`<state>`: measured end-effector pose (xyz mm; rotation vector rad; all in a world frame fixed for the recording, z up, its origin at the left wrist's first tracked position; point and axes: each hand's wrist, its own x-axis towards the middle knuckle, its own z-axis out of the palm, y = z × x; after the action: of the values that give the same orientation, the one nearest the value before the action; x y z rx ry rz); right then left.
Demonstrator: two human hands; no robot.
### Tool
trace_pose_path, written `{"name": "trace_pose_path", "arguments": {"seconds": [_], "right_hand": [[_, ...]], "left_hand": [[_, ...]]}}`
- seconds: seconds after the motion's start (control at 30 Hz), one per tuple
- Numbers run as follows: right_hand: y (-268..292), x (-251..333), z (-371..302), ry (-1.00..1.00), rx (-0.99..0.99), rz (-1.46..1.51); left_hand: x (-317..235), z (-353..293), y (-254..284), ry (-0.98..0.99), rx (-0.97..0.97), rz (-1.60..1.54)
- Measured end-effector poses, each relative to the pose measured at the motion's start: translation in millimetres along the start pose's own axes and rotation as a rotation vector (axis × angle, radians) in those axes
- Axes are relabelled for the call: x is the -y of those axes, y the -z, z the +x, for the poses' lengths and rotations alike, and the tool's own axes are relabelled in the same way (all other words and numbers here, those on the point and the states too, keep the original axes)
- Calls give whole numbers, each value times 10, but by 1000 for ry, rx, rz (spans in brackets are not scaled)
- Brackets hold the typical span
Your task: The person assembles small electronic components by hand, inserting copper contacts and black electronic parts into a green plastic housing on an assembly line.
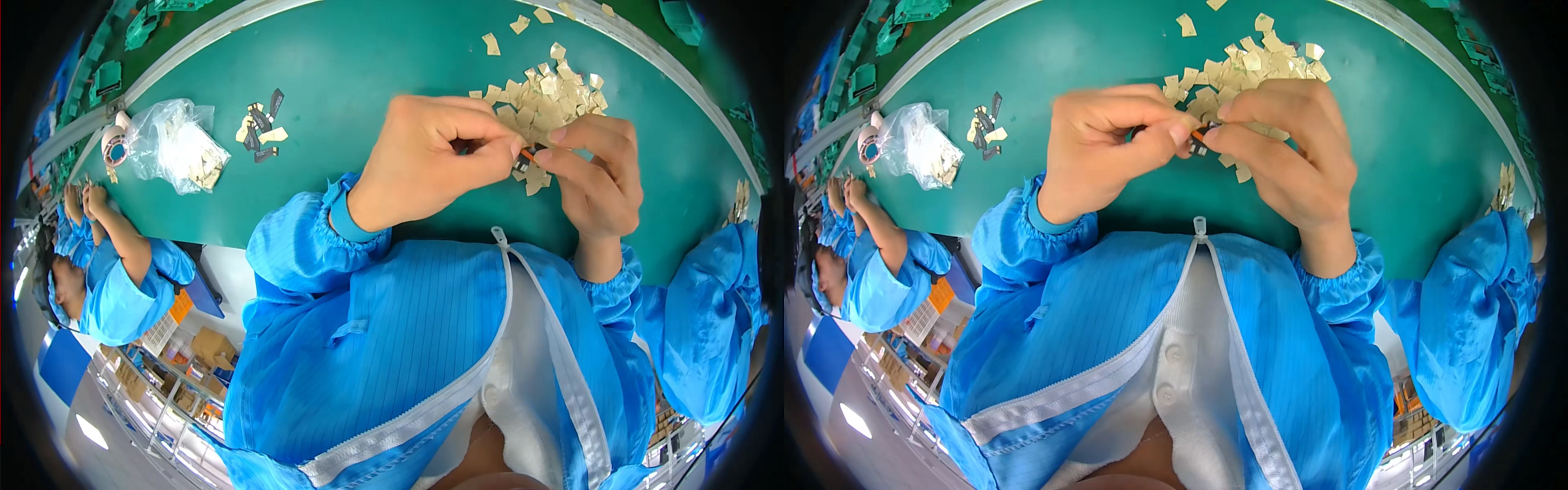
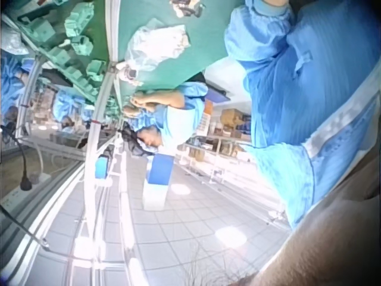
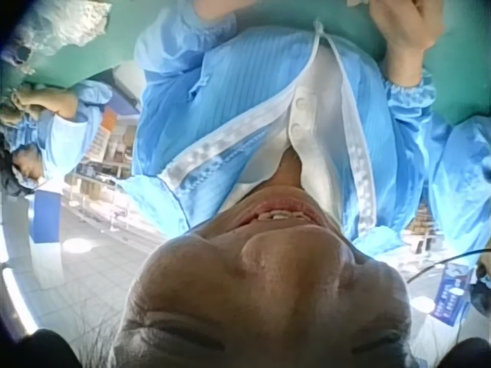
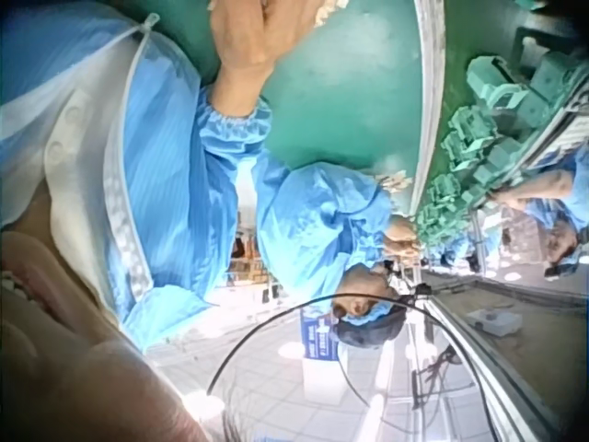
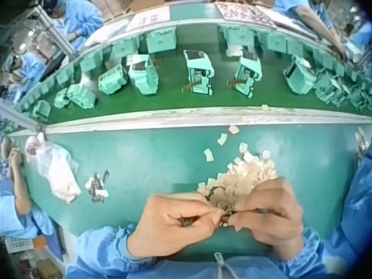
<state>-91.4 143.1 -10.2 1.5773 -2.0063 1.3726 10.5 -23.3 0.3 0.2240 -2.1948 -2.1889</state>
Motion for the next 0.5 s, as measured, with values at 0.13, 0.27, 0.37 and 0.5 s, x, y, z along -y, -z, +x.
{"name": "trace_pose_path", "arguments": {"seconds": [0.13, 0.27, 0.37, 0.5], "right_hand": [[16, -26, 19, 7, -99, 41], [67, -75, -7, -63, -172, 142], [70, -46, -18, -196, -192, 339], [50, 64, -40, -345, -186, 633]], "left_hand": [[16, 24, 0, 48, -112, 2], [119, 89, 70, -177, -300, 601], [21, -38, 127, -319, -378, 915], [-186, -343, 251, -256, -350, 854]]}}
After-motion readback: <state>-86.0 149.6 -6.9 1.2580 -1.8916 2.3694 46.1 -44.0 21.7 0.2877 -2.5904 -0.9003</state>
